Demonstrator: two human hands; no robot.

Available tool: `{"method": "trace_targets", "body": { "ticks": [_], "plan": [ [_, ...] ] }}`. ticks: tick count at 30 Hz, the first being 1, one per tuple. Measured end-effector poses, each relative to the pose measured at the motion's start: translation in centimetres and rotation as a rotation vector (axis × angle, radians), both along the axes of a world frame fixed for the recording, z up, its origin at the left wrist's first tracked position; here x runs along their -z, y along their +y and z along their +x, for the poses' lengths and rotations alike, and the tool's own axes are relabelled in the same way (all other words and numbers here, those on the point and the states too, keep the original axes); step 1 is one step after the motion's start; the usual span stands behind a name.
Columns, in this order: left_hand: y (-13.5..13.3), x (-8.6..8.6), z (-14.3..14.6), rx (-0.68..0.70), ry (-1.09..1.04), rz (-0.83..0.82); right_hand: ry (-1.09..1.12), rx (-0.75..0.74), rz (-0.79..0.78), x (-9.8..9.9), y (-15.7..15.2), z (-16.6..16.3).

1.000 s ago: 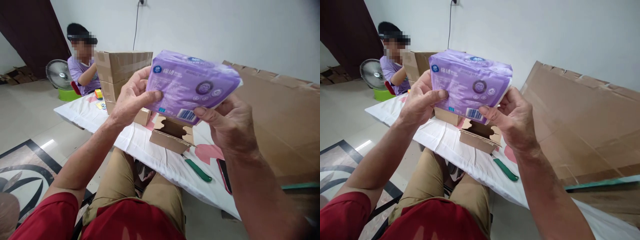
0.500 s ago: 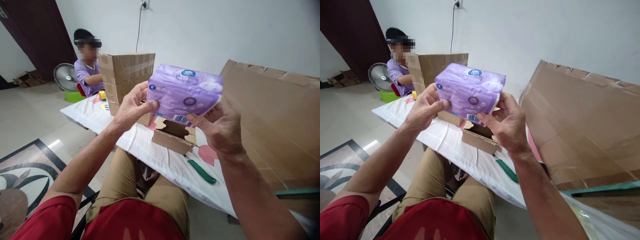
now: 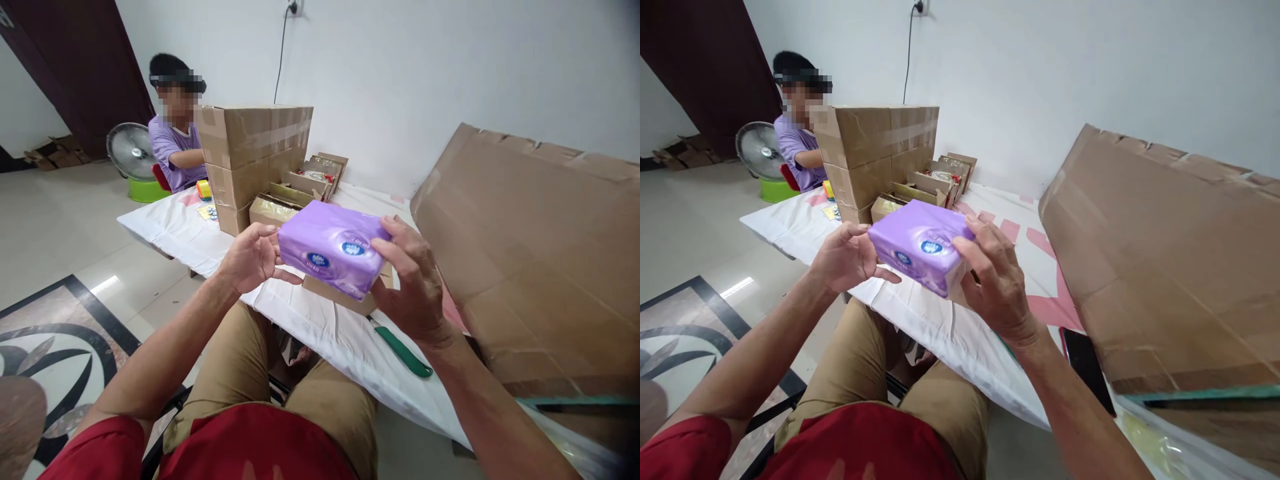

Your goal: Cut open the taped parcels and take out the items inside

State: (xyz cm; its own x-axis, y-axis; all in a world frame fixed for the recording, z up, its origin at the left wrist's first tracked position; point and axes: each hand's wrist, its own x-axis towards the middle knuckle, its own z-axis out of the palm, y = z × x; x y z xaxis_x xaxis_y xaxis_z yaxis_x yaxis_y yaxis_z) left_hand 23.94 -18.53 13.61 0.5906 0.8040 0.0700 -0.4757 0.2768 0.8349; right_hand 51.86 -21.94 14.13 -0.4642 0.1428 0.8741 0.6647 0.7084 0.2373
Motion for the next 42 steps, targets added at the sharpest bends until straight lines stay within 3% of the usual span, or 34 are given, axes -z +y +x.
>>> {"method": "trace_targets", "body": {
  "ticks": [3,5,10,15,18,26,34,42],
  "plan": [
    [-0.3,0.0,0.5,-0.067,0.049,-0.002,0.002,-0.004,0.005,0.9,0.0,0.1],
    [-0.6,0.0,1.1,-0.12,0.088,-0.03,0.042,0.005,-0.086,1.4,-0.3,0.3],
    [-0.7,0.0,2.5,-0.291,0.065,-0.079,0.391,0.024,-0.45,2.1,-1.1,1.0],
    [-0.7,0.2,3.4,-0.441,0.066,-0.013,0.821,-0.215,-1.023,2.6,-1.7,1.2],
    [-0.9,0.6,3.9,-0.46,0.109,0.063,0.891,-0.311,-1.201,2.5,-1.8,0.3],
    [-1.7,2.2,3.3,-0.448,0.145,0.105,1.024,-0.36,-1.214,3.0,-1.7,-2.8],
    [-3.7,4.8,1.3,-0.595,0.125,-0.003,1.046,-0.405,-1.298,5.4,-1.9,-4.5],
    [-5.1,6.9,-0.9,-0.649,0.153,-0.083,1.053,-0.424,-1.397,8.0,-2.4,-6.9]
  ]
}}
